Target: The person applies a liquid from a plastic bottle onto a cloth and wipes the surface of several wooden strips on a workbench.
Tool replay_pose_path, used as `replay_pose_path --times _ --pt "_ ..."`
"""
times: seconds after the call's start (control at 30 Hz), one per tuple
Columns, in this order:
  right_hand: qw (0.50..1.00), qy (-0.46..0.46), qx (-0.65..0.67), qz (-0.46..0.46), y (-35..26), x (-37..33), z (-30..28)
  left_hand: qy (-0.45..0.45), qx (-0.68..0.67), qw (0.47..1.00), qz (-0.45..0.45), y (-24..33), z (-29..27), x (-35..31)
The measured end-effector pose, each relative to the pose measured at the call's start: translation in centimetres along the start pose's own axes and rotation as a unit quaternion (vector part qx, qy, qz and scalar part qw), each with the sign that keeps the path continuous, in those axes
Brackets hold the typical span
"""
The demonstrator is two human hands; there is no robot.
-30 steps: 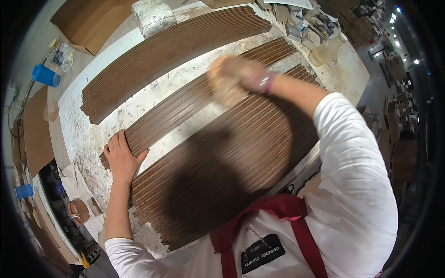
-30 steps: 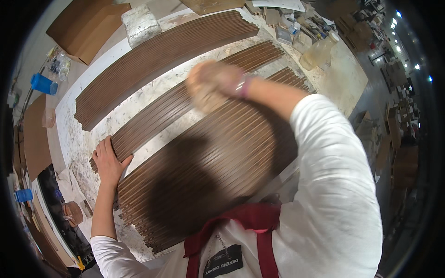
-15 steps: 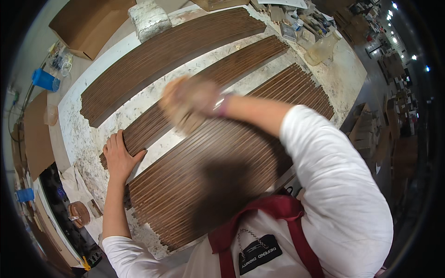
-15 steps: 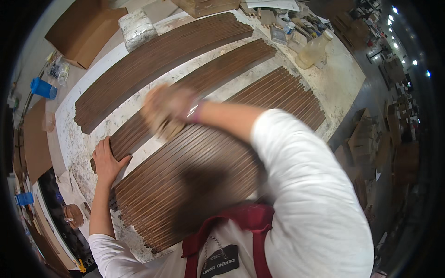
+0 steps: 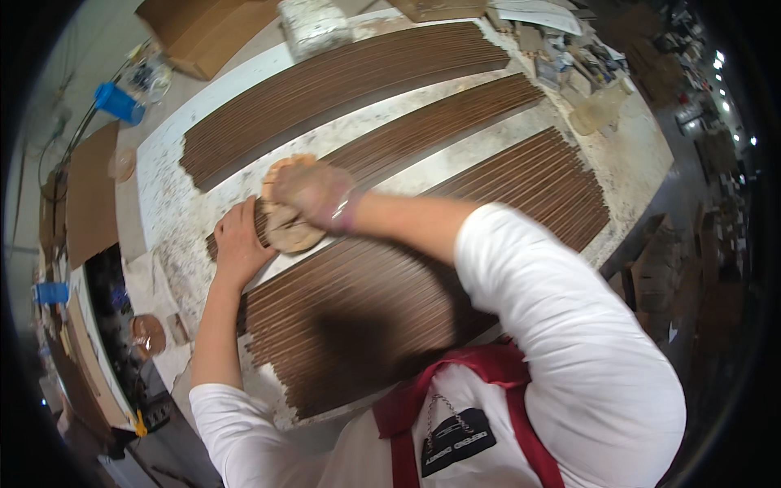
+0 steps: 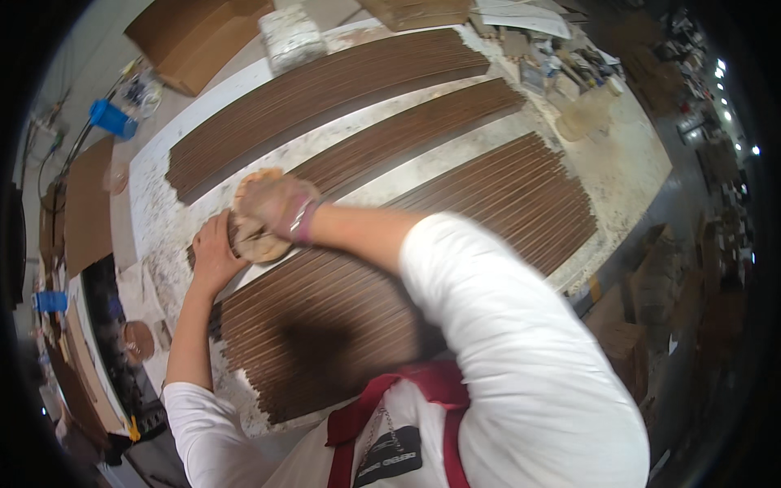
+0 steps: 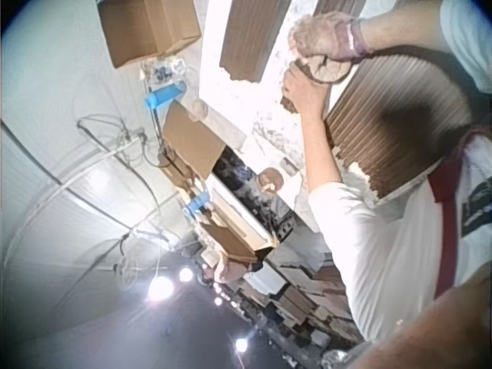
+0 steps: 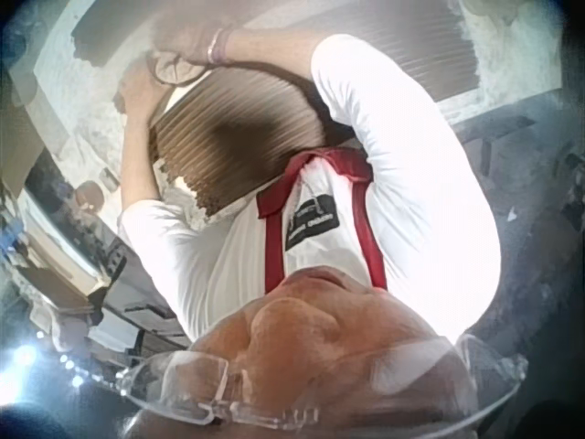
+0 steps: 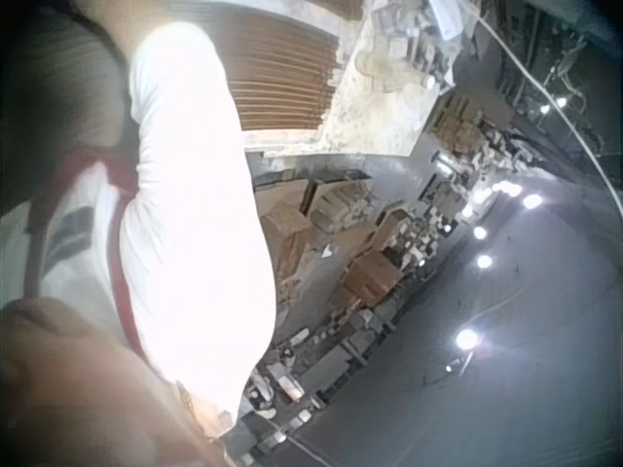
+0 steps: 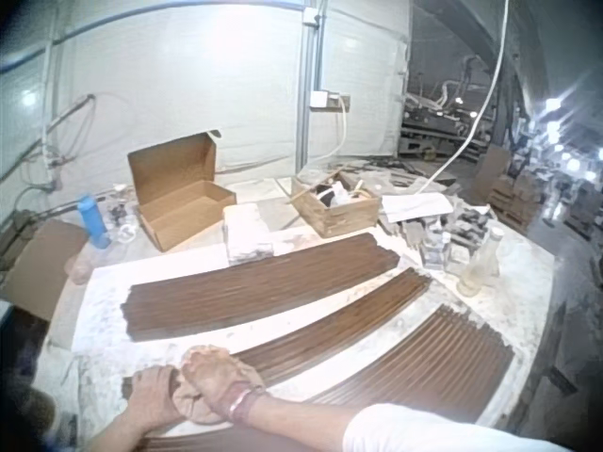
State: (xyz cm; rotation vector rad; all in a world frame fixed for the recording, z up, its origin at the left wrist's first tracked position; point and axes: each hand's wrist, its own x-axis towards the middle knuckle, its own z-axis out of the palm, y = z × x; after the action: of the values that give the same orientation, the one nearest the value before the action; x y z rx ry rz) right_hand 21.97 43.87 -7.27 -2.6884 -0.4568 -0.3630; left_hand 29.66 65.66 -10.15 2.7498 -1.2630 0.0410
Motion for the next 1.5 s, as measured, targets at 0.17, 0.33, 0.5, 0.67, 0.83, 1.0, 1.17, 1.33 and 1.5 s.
replay_pose_path --times 0.17,0.33,0.5,0.67,0.83,1.0,1.17,1.33,1.5 --pt "0.763 0.134 0.564 0.288 16.2 -12.1 -5.3 -0.027 -0.039 0.997 -0.062 -4.1 -2.5 -4.6" --pt "0.939 0.075 -0.103 0.321 17.4 -13.3 -5.8 -0.005 -0.139 0.990 -0.019 -3.9 -1.5 -3.9" --pt "0.999 0.001 -0.001 0.042 3.4 -2.4 -0.5 -0.029 -0.141 0.989 -0.024 -4.1 -2.0 -3.8" --pt "0.892 0.078 0.241 0.373 12.2 -8.5 -6.1 -0.040 -0.155 0.987 -0.029 -4.7 -1.8 -4.2" --pt "0.933 0.016 -0.041 0.358 16.0 -9.4 -7.0 -0.030 -0.145 0.989 -0.023 -4.2 -1.5 -3.8" --pt "0.996 0.022 -0.085 0.036 7.5 -4.1 -2.3 -0.036 -0.150 0.988 -0.023 -4.8 -1.8 -3.6" --pt "0.982 0.039 -0.063 0.175 20.2 -13.0 -8.2 -0.076 -0.064 0.994 -0.053 -4.0 -2.7 -3.4" --pt "0.948 -0.084 -0.211 0.224 17.3 -13.1 -9.8 -0.090 0.071 0.993 0.002 3.6 -3.7 1.3" --pt "0.910 0.132 -0.232 0.319 13.6 -11.4 -6.3 -0.053 -0.005 0.999 0.012 9.8 0.6 5.7"
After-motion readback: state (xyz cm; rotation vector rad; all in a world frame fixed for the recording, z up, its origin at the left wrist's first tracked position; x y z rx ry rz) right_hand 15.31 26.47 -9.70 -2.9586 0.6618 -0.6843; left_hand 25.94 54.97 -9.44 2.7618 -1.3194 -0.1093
